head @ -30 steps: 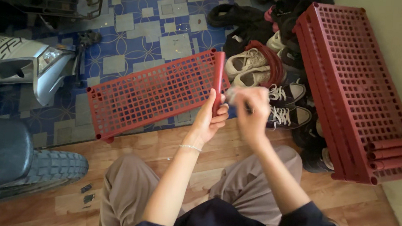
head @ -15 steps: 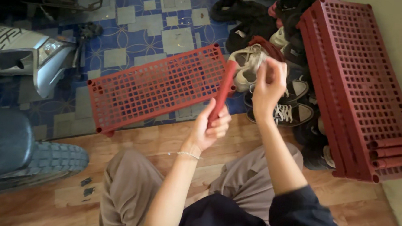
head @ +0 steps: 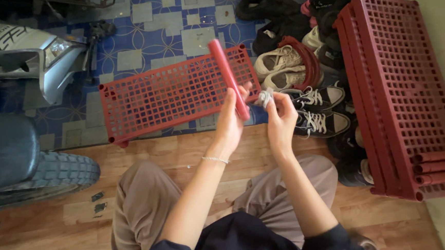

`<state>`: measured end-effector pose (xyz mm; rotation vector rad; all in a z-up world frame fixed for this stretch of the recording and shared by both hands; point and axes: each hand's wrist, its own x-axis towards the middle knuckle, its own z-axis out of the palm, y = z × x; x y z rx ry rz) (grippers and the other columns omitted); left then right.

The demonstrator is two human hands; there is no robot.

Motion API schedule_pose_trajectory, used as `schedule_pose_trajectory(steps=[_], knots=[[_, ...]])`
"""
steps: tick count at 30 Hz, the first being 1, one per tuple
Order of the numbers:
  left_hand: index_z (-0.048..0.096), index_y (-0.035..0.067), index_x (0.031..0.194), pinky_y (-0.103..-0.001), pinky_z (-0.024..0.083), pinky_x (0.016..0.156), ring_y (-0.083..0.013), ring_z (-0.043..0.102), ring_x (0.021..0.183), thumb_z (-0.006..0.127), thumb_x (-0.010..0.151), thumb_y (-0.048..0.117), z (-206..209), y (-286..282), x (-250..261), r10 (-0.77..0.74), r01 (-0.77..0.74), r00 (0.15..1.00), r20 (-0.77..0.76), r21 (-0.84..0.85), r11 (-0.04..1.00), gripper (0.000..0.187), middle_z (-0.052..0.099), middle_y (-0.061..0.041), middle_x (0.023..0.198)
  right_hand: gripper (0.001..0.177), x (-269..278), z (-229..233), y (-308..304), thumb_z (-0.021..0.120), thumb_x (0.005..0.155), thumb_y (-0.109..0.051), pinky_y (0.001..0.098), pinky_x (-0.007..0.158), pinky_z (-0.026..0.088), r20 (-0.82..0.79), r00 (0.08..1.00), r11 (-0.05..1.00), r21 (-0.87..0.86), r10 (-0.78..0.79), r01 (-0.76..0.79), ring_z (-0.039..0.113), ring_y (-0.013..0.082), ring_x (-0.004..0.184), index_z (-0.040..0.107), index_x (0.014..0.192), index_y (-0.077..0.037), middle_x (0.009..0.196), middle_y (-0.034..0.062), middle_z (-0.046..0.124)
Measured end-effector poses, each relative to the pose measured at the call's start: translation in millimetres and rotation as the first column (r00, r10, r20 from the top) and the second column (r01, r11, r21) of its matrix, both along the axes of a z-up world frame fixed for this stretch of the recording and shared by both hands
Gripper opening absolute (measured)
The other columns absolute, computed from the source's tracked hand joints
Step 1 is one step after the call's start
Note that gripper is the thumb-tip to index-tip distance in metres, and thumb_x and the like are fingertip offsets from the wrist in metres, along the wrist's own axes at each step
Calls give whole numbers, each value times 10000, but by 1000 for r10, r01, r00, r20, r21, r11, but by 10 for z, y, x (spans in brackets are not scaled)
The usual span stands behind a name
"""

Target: The person sits on the floor and assembles a red plastic stool. They insert cylindrical legs into the holes of the seat panel, wipe the surface with a cloth, and then place a second seat panel on top of the first one.

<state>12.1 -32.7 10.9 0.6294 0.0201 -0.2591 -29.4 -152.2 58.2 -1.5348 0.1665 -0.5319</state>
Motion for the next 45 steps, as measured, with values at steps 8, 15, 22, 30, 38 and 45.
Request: schedule_pose_trajectory(steps=[8, 15, 22, 30, 38, 45], knots=[[535, 133, 1087, -457, 298, 1214, -324, 256, 1556, 528, 1027, 470, 42, -176, 58, 5, -11, 997, -78, -66, 998, 342, 389, -194, 1628, 153, -291, 3, 316, 662, 965, 48, 331, 826, 551, 23, 1000, 893, -451, 14, -2, 681, 227, 959, 620, 1110, 17, 1185, 151, 732], [473, 102, 1194, -453, 256, 1220, -359, 324, 1537, 511, 1035, 491, -61, 10, 205, 83, -78, 994, -68, 65, 995, 423, 431, -240, 1604, 211, -403, 158, 97, 693, 872, 103, 402, 993, 533, 220, 975, 779, -609, -14, 149, 667, 352, 1149, 612, 1037, 1, 1253, 195, 661], [423, 144, 1348, -413, 558, 1020, -327, 689, 1168, 573, 976, 442, -385, -133, 102, 77, -64, 989, -124, 101, 993, 500, 665, -235, 1293, 240, -258, 56, 91, 700, 857, 115, 377, 950, 531, 260, 957, 730, -678, 130, 85, 648, 360, 1108, 637, 1057, -2, 1224, 186, 641], [663, 37, 1227, -321, 523, 838, -179, 694, 983, 512, 1002, 546, -792, -21, -60, -220, 169, 902, -370, -166, 972, 577, 707, -105, 1284, 92, -303, -788, 41, 616, 1010, 36, 278, 921, 538, 11, 997, 992, 103, 76, -76, 650, 135, 1016, 619, 1096, 2, 1111, 81, 693], [474, 58, 1247, -319, 429, 991, -202, 582, 1151, 513, 1100, 415, -560, -148, -274, 140, -186, 980, 142, 396, 899, 389, 683, -255, 1389, 126, -266, -1308, -193, 629, 976, -45, 330, 929, 581, -180, 954, 650, 759, 241, -21, 695, 193, 999, 616, 1081, 23, 1078, 110, 687], [554, 46, 1262, -363, 521, 939, -191, 675, 1092, 572, 1062, 406, -1355, -173, -140, 188, -238, 971, 148, 493, 837, 412, 735, -116, 1195, 176, -405, -1794, -455, 630, 1008, -69, 332, 898, 531, -345, 907, 682, 725, 241, 94, 681, 230, 991, 639, 1155, 29, 1094, 119, 691]])
